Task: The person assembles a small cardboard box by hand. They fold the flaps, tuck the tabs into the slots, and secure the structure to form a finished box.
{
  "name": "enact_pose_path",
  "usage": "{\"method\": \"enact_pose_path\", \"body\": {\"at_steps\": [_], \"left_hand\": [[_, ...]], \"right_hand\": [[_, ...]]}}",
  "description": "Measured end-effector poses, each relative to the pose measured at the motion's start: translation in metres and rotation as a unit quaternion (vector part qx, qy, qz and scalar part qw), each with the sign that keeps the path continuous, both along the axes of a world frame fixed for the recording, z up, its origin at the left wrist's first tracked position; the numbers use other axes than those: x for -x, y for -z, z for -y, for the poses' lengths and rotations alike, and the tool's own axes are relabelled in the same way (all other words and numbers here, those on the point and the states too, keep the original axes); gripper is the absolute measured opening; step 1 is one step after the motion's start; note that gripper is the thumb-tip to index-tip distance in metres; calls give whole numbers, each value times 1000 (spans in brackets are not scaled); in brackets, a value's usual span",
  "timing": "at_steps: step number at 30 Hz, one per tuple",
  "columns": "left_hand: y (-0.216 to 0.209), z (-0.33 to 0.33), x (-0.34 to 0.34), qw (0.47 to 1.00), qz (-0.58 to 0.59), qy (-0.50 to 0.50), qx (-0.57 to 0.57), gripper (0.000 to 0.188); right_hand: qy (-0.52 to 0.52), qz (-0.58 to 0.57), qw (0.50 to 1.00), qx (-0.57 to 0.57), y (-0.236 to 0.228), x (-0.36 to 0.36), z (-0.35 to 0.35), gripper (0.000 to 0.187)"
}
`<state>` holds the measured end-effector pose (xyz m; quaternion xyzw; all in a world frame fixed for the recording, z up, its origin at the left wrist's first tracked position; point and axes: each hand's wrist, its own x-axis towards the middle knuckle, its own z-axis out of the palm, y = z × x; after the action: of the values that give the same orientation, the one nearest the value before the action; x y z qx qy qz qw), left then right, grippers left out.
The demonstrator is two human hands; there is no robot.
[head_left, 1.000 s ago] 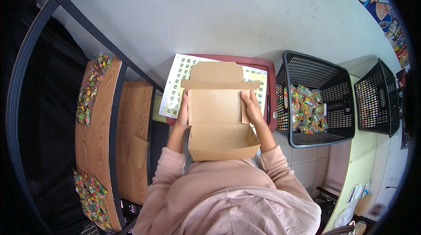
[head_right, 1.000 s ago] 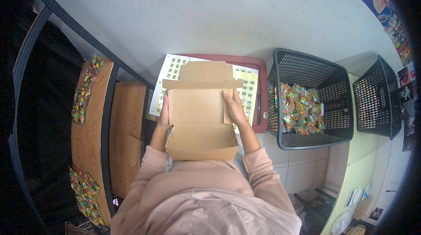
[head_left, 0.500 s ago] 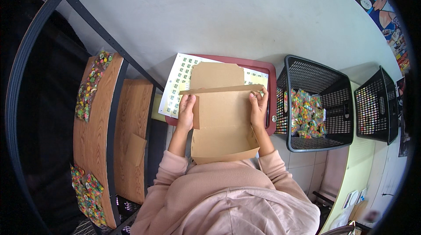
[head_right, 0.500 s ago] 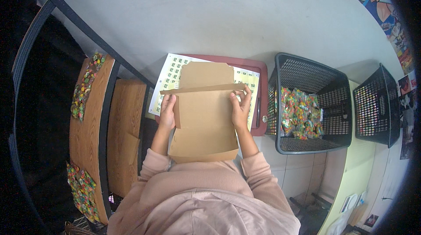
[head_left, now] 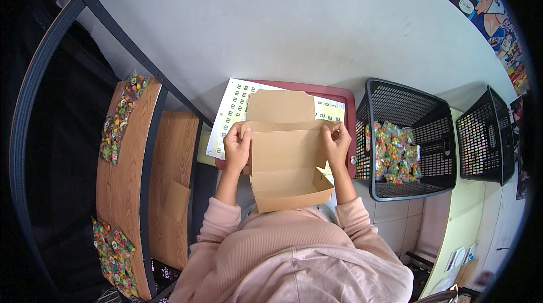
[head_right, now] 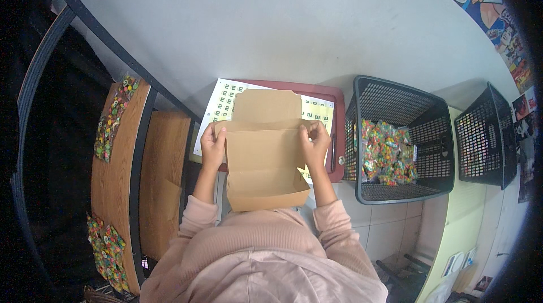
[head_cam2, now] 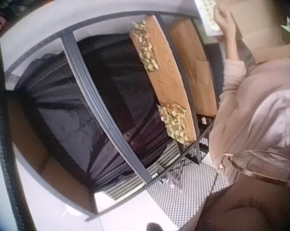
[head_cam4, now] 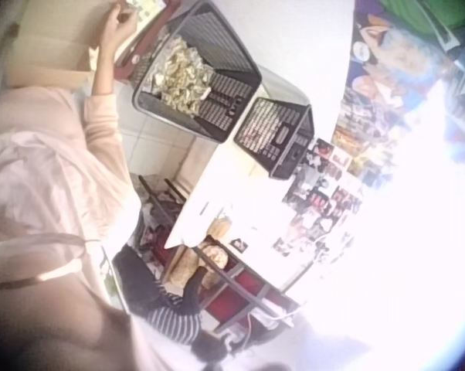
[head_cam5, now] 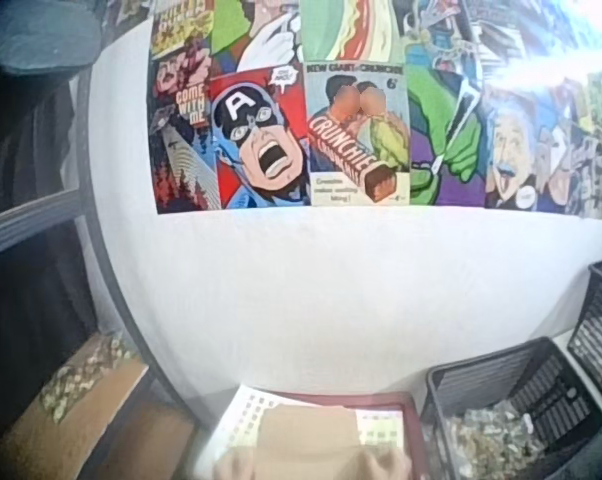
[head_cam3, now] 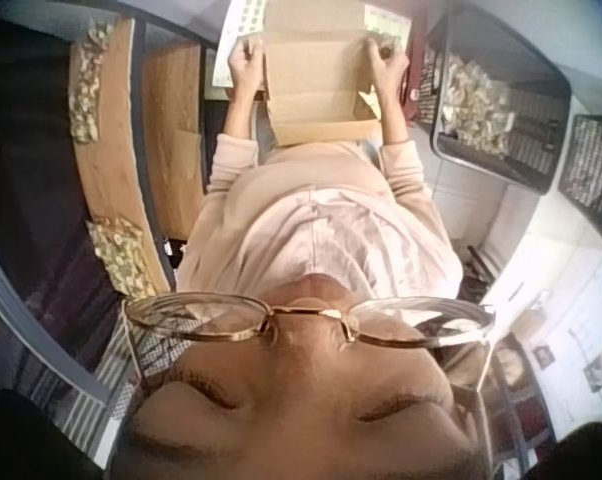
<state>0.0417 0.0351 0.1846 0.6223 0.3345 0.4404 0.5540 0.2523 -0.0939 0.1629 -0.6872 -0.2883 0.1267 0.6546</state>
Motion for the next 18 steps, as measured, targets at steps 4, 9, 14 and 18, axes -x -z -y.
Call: {"method": "enact_pose_path", "body": {"at_steps": [4, 9, 14, 18], "left_hand": [[-12, -2, -5, 996, -53, 46, -60, 14], [-47, 2, 0, 965, 121, 232, -7, 22], [-73, 3, -1, 970, 79, 223, -50, 41], [-90, 5, -5, 919, 214, 330, 20, 60]], "right_hand": [[-11, 28, 999, -32, -34, 5, -11, 19], [11, -12, 998, -54, -42, -7, -17, 25], [-35, 2, 997, -72, -43, -19, -27, 23], [-53, -7, 997, -61, -66, -3, -32, 24]]}}
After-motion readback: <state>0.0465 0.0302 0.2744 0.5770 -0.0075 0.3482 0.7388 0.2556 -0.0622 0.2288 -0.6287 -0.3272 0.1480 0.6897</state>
